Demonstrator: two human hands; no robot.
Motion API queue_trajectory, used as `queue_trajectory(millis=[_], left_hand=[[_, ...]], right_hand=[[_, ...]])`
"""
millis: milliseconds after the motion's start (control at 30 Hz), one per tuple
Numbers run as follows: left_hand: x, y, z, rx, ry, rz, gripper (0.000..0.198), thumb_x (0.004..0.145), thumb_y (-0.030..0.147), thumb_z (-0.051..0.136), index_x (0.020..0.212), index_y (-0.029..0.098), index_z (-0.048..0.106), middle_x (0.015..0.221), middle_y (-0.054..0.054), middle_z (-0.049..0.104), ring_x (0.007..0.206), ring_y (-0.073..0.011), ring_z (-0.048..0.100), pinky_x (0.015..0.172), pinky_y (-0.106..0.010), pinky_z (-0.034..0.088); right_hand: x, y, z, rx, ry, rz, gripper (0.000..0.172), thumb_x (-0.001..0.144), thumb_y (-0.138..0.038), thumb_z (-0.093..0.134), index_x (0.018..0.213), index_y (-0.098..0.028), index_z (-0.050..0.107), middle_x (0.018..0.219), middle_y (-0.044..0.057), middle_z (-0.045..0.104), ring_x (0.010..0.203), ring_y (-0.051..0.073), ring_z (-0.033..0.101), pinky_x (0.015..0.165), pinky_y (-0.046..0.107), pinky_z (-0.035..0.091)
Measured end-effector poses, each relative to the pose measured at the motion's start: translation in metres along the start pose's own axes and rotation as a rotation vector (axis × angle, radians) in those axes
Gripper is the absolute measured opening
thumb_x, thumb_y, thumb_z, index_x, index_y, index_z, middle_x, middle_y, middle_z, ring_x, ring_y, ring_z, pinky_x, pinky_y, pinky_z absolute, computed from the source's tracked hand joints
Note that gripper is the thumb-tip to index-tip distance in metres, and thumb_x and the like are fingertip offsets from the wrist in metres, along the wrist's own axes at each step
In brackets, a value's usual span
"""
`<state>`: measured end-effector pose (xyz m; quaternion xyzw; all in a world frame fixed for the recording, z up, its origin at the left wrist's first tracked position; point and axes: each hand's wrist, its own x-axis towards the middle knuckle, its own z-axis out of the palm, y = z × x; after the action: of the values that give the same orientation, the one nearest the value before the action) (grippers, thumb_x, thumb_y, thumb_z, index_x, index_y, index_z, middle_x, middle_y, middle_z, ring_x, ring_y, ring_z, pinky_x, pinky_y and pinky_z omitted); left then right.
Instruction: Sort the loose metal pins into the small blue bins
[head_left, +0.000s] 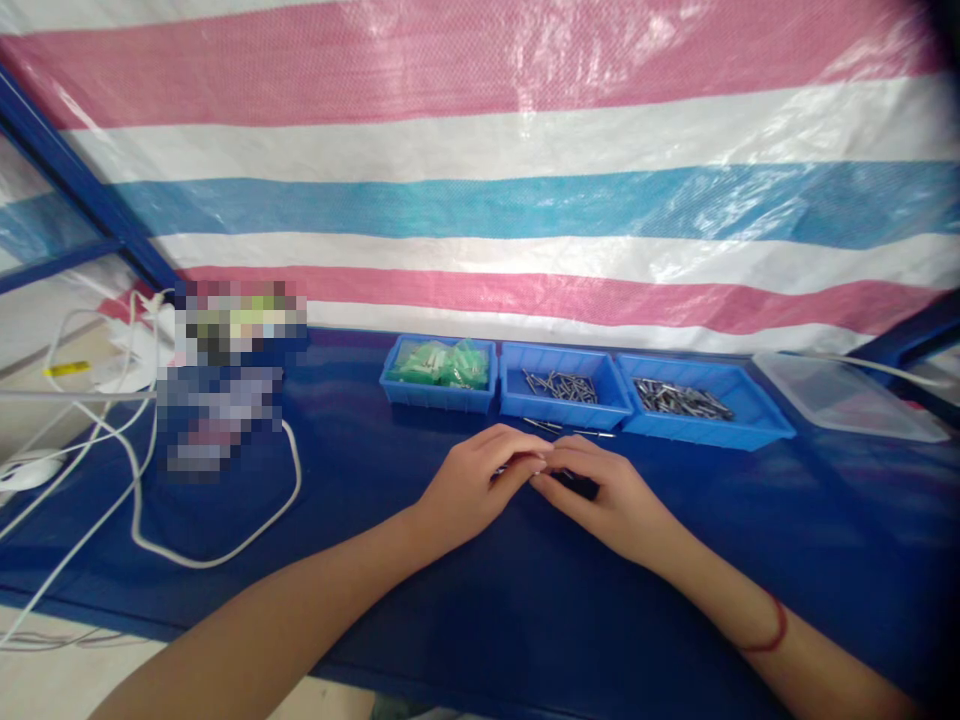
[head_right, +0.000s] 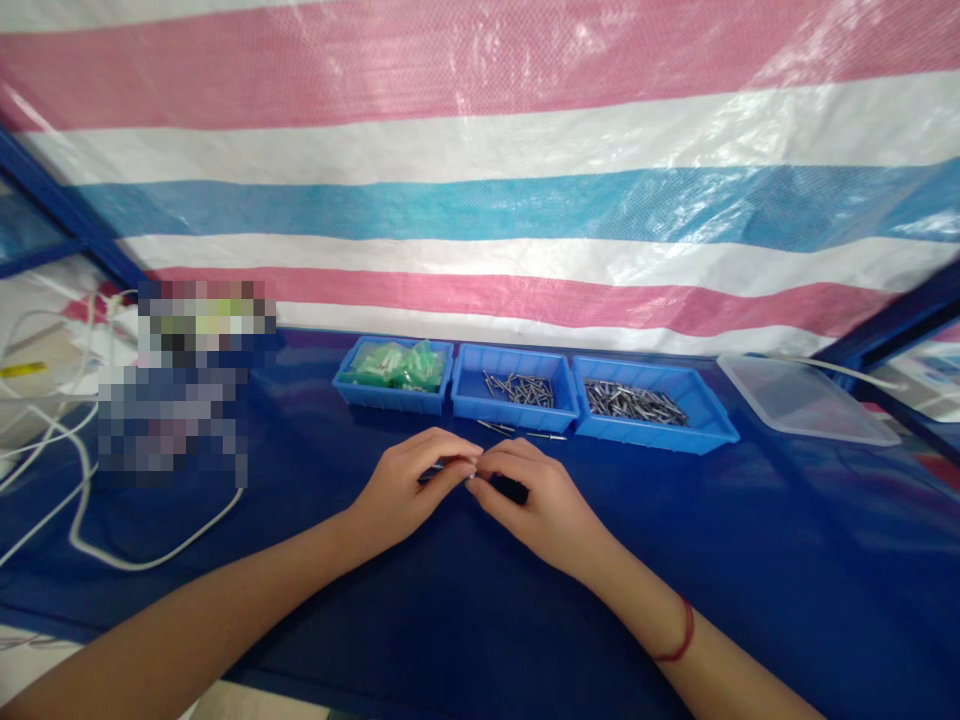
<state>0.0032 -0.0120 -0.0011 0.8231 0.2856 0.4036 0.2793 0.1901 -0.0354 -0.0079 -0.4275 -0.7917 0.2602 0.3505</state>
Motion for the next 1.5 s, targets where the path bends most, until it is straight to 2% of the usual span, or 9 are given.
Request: queue_trajectory(millis=[233, 467, 700, 900, 1233, 1500], left_hand=[[0.0003, -0.0007, -0.0002, 0.041, -0.004, 0.022, 0.017, 0.093, 0.023, 0.051, 0.104, 0.018, 0.063, 0.102, -0.005, 0.069, 0.097, -0.0160, 0.062, 0.089, -0.028, 0.048], [0.0022, -0.0058, -0.0006, 0.117, -0.053, -0.069, 0.016, 0.092, 0.021, 0.050, 0.102, 0.017, 0.062, 0.100, -0.005, 0.068, 0.095, -0.0162, 0.062, 0.088, -0.028, 0.047], [0.0032, -0.0028, -0.0023, 0.152, -0.142, -0.092, 0.013, 0.092, 0.025, 0.052, 0.093, 0.018, 0.063, 0.094, -0.003, 0.068, 0.091, -0.0154, 0.061, 0.083, -0.027, 0.045], [0.0025, -0.0030, 0.0020, 0.239, -0.167, -0.160, 0.013, 0.090, 0.029, 0.055, 0.088, 0.018, 0.062, 0.090, -0.001, 0.069, 0.085, -0.0159, 0.061, 0.074, -0.028, 0.042], [0.0035, -0.0036, 0.0014, 0.183, -0.096, -0.120, 0.011, 0.091, 0.026, 0.053, 0.093, 0.019, 0.062, 0.096, -0.002, 0.068, 0.093, -0.0169, 0.060, 0.083, -0.029, 0.043], [0.0043, -0.0014, -0.0014, 0.132, 0.002, -0.115, 0.010, 0.091, 0.025, 0.051, 0.091, 0.017, 0.058, 0.092, -0.005, 0.063, 0.087, -0.0159, 0.060, 0.081, -0.028, 0.046]], right_hand=[[0.0000, 0.0017, 0.0000, 0.065, 0.018, 0.038, 0.013, 0.089, -0.024, 0.054, 0.080, -0.020, 0.063, 0.081, 0.002, 0.063, 0.077, 0.014, 0.056, 0.069, 0.027, 0.044], [0.0002, 0.0029, -0.0012, 0.061, 0.125, 0.121, 0.012, 0.088, -0.026, 0.056, 0.080, -0.020, 0.062, 0.076, 0.001, 0.061, 0.067, 0.014, 0.052, 0.060, 0.028, 0.039], [-0.0007, 0.0040, -0.0012, 0.111, 0.190, 0.162, 0.011, 0.086, -0.029, 0.059, 0.081, -0.020, 0.063, 0.079, 0.002, 0.062, 0.070, 0.014, 0.054, 0.062, 0.028, 0.040], [-0.0009, 0.0047, 0.0034, 0.188, 0.240, 0.160, 0.012, 0.085, -0.031, 0.061, 0.079, -0.020, 0.062, 0.079, 0.002, 0.062, 0.073, 0.016, 0.056, 0.065, 0.030, 0.042], [0.0001, -0.0008, -0.0028, 0.129, 0.259, 0.091, 0.009, 0.087, -0.025, 0.058, 0.089, -0.022, 0.066, 0.081, 0.002, 0.063, 0.071, 0.015, 0.055, 0.063, 0.029, 0.042], [0.0009, 0.0013, -0.0036, 0.046, 0.237, 0.097, 0.008, 0.085, -0.022, 0.058, 0.086, -0.021, 0.066, 0.076, 0.002, 0.061, 0.065, 0.014, 0.053, 0.059, 0.027, 0.042]])
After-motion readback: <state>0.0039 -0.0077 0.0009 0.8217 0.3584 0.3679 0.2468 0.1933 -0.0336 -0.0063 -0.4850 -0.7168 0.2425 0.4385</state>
